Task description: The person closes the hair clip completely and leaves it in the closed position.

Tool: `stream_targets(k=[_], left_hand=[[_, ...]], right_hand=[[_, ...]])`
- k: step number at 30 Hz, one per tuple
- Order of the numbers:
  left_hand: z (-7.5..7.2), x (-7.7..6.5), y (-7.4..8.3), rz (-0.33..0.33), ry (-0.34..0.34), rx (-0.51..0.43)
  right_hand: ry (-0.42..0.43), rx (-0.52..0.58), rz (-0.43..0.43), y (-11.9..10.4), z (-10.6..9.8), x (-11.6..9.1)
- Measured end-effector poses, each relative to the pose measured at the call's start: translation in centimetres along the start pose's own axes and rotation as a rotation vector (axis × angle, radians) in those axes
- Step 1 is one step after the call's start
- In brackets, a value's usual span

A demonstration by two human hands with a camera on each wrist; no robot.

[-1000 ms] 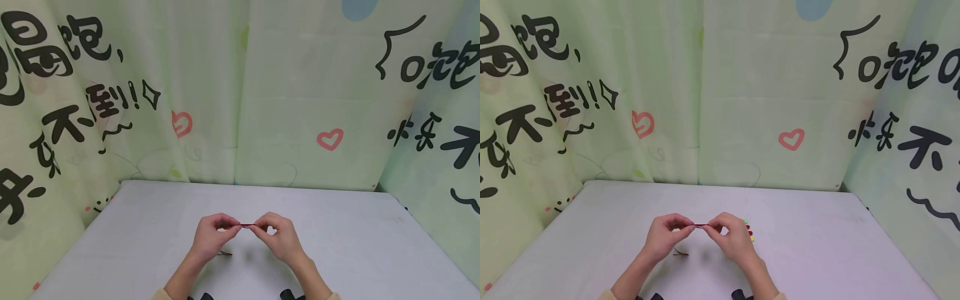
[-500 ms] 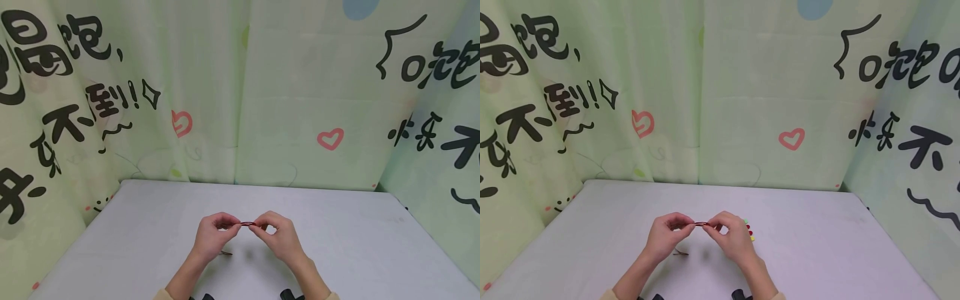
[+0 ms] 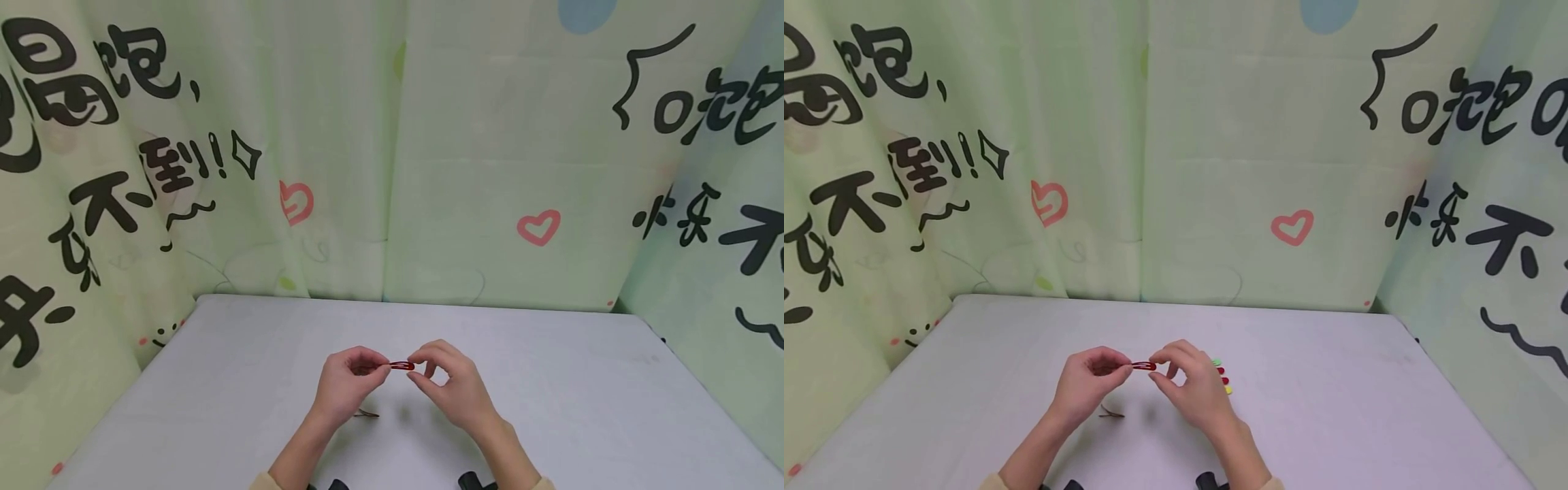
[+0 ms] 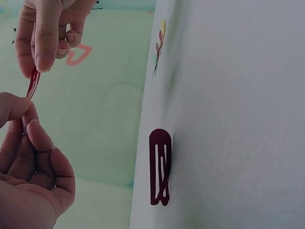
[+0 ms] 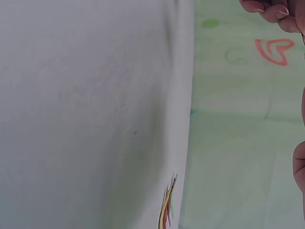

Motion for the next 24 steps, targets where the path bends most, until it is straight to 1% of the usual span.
stream_targets(k=[8,13,20,24], left_hand=[[0.24,-0.02,-0.11,-0.003,-0.029,-0.021],[0.25,0.12,-0.48,-0.006,-0.065,-0.038],[0.10,0.21,-0.68,-0.001,-0.106,-0.034],[-0.14,0.36,-0.88,0.008,-0.124,-0.010]], right_hand=[[0.000,-0.069,-0.039,-0.06,0.04,0.00],[0.002,-0.116,-0.063,-0.20,0.12,-0.05],[-0.008,-0.134,-0.071,-0.28,0.20,-0.08],[-0.008,-0.124,-0.085,-0.31,0.26,-0.09]])
Point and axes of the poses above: each hand's wrist, its own x-axis towards the middle knuckle, its own z-axis out of the palm, y = z × x, the point moved 7 cm from there along x, towards the middle knuckle, and after that the axes turned 3 degrees about z, right-handed, at the moved point
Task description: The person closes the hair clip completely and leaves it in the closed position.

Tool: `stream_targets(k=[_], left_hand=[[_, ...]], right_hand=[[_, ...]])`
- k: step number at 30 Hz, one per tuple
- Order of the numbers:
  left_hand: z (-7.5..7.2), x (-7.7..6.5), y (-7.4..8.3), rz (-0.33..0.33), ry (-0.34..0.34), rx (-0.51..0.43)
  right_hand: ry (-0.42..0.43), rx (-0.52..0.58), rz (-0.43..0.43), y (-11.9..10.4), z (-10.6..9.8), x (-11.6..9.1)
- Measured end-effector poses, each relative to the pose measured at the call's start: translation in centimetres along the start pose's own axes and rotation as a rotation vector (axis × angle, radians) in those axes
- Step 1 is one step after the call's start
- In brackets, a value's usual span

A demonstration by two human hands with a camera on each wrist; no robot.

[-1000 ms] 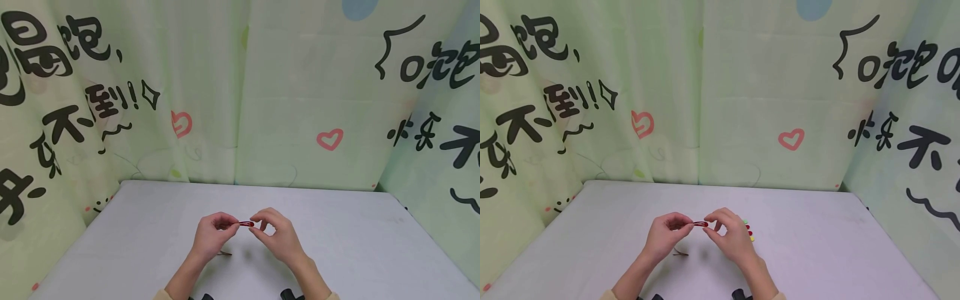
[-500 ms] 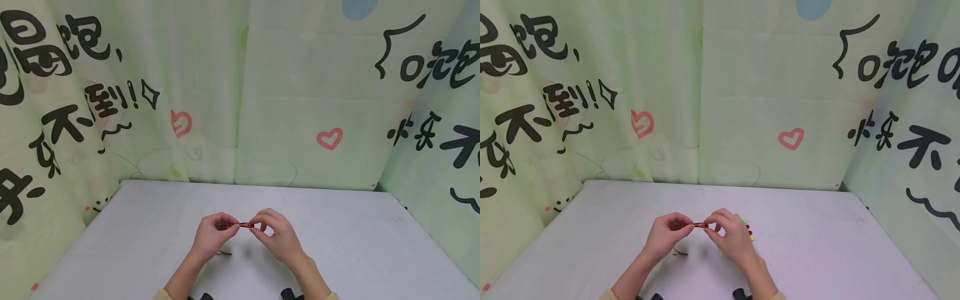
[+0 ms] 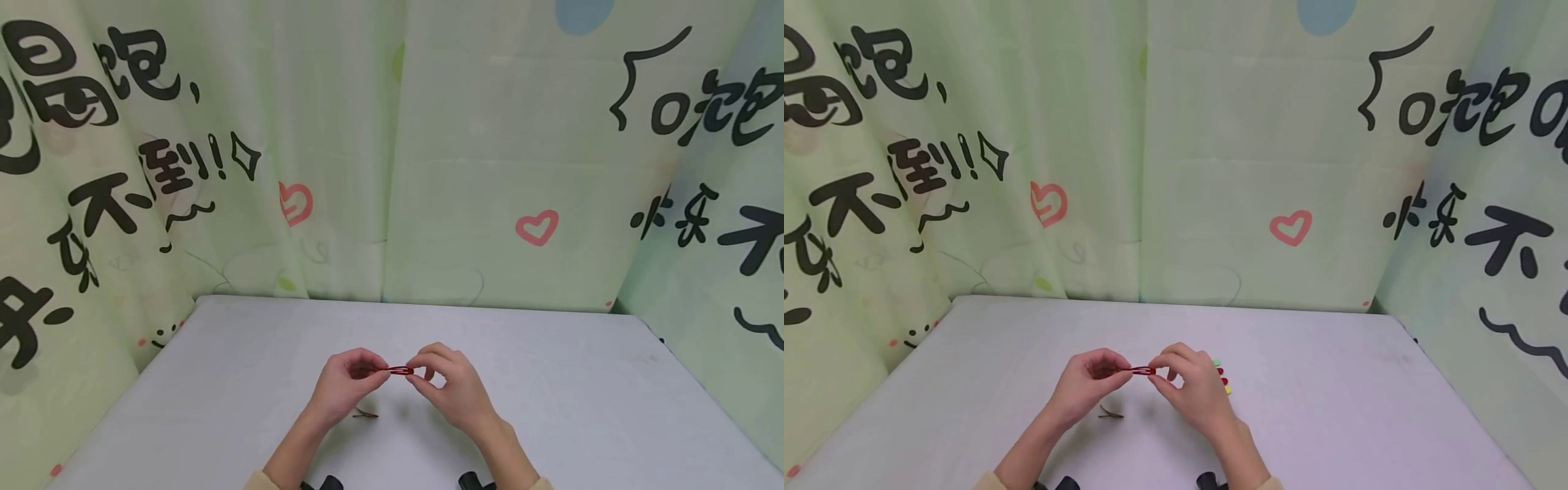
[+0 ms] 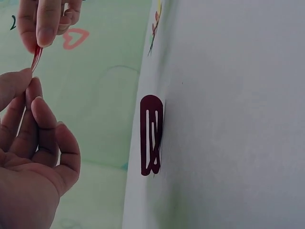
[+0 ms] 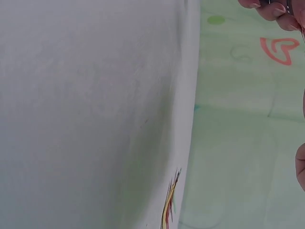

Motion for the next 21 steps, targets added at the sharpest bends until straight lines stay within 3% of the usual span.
stream_targets(k=[9,16,21], left_hand=[[-1.0,0.2,-0.1,0.054,-0.043,0.081],[-2.2,0.1,-0.3,0.052,-0.048,0.112],[-2.8,0.2,-0.8,0.043,-0.083,0.194]], right_hand=[[0.003,0.046,0.030,0.2,-0.2,0.0],[0.000,0.063,0.087,0.9,-0.4,-0.3],[0.003,0.053,0.139,1.9,-0.8,-0.7]])
Point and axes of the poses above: each hand's wrist, its own x-axis towards the middle knuckle, its own z-axis out of the palm, y = z × x, the point moved 7 cm from there along x, towards the middle knuckle, and after that the axes turned 3 degrees about z, right-handed, at the moved point
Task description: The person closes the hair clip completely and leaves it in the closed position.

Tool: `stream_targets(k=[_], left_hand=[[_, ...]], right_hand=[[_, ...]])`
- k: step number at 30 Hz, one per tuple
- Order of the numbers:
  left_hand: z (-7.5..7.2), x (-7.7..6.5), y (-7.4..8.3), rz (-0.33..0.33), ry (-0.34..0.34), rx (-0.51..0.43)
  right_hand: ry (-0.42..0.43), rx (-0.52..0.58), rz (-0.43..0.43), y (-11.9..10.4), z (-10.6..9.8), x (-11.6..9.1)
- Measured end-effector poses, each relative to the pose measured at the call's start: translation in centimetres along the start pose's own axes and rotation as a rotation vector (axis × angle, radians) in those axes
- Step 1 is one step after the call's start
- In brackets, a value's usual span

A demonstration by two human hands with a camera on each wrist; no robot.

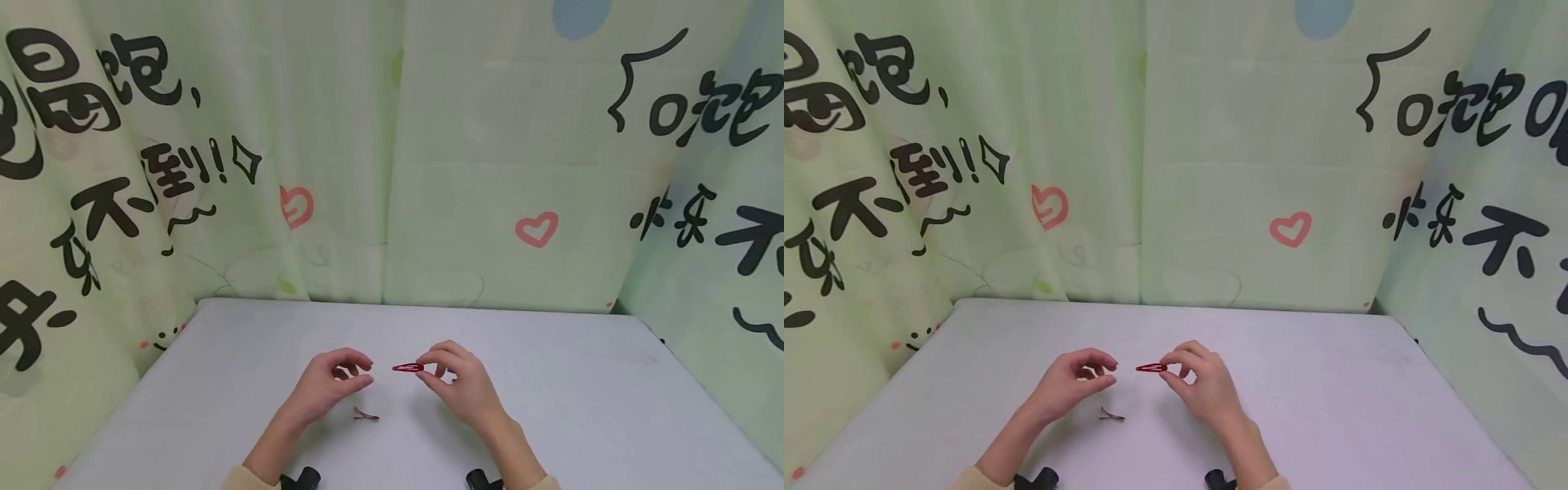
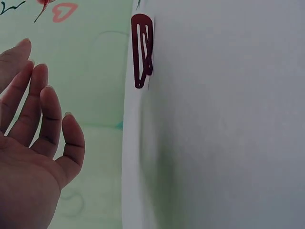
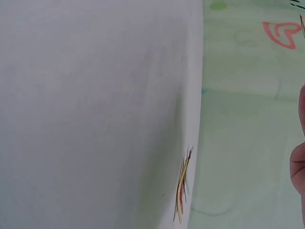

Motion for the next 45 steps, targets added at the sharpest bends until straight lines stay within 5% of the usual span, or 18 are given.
stream_targets(k=[7,17,28,45], left_hand=[[-0.8,-0.1,-1.1,0.006,-0.074,0.078],[-1.3,0.0,-1.7,0.020,-0.150,0.122],[-1.5,-0.1,-2.8,0.003,-0.186,0.170],[-0.4,-0.1,-3.8,-0.012,-0.340,0.282]], right_hand=[[-0.014,-0.016,0.073,1.3,-0.8,-0.3],[-0.071,-0.034,0.315,3.9,-1.9,-1.3],[-0.128,-0.040,0.406,6.1,-2.0,-1.3],[-0.301,-0.110,0.580,10.2,0.1,-0.2]])
Point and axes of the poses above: each hand's wrist, its own x-axis towards the middle knuckle, its own z-axis out of the palm, y = z × x, the point moved 7 cm from there along x, towards the middle knuckle, and after that the axes turned 3 degrees about z, right-handed, at the moved point
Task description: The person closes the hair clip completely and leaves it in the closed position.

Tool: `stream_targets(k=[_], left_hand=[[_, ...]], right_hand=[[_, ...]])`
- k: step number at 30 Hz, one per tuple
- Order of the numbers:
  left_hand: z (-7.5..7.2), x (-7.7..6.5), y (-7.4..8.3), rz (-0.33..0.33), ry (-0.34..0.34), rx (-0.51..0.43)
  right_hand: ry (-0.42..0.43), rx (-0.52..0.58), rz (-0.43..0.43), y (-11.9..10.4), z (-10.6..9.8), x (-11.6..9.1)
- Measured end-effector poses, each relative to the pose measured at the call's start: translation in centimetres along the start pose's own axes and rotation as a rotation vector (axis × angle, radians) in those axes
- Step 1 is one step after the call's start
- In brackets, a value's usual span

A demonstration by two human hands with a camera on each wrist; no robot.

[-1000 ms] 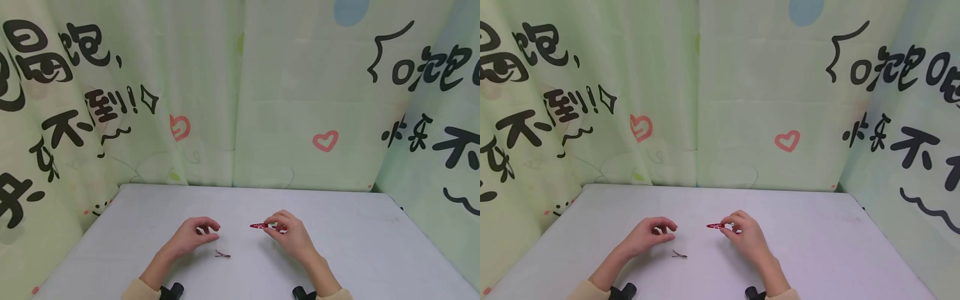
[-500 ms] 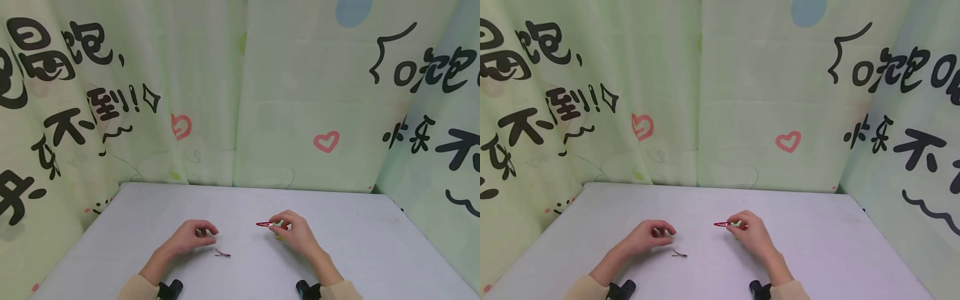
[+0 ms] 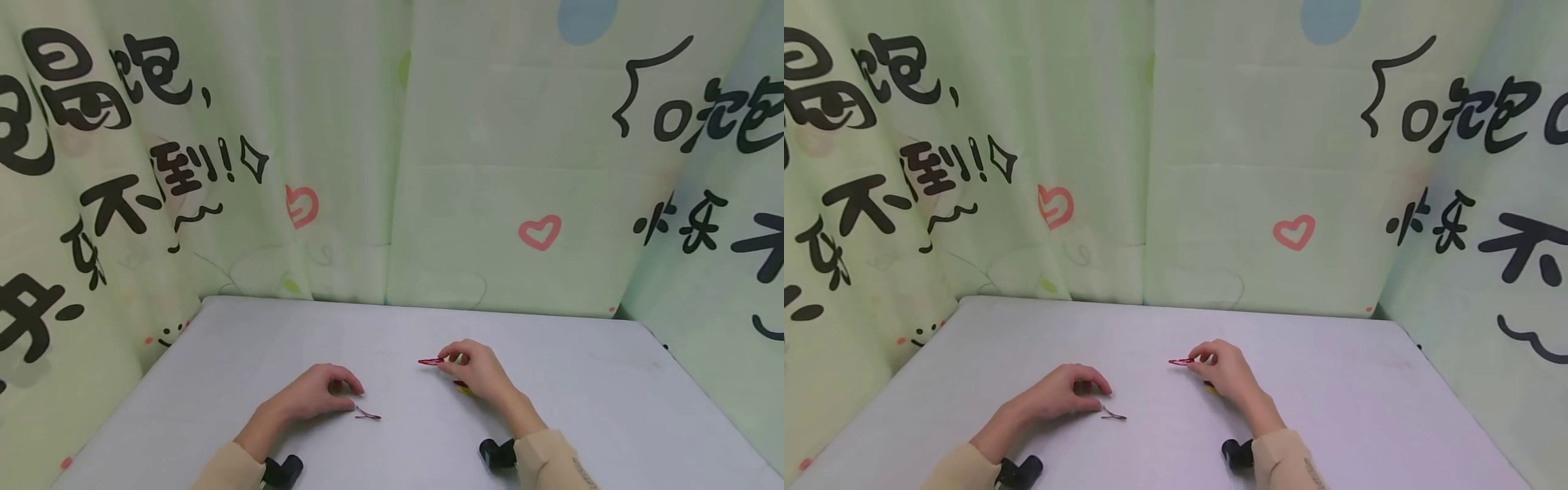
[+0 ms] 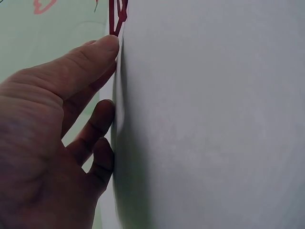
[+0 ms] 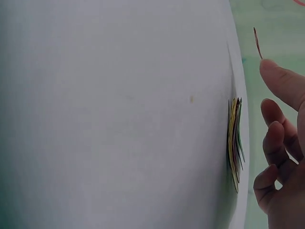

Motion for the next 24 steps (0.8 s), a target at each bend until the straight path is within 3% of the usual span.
stream_targets(k=[13,24], left_hand=[[0.4,0.5,0.1,0.063,-0.030,0.049],[0.7,0.9,0.3,0.053,-0.062,0.060]], right_hand=[[-0.109,-0.039,0.057,0.3,1.3,1.5],[-0.110,-0.138,0.076,0.3,1.6,1.5]])
Point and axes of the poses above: each hand's wrist, its own x-axis towards the middle knuckle, its own z-axis out of the palm, y = z × x, the point moved 7 cm from there along x, towards the middle knuckle, and after that the axes turned 3 degrees about z, right-handed, at the moved point
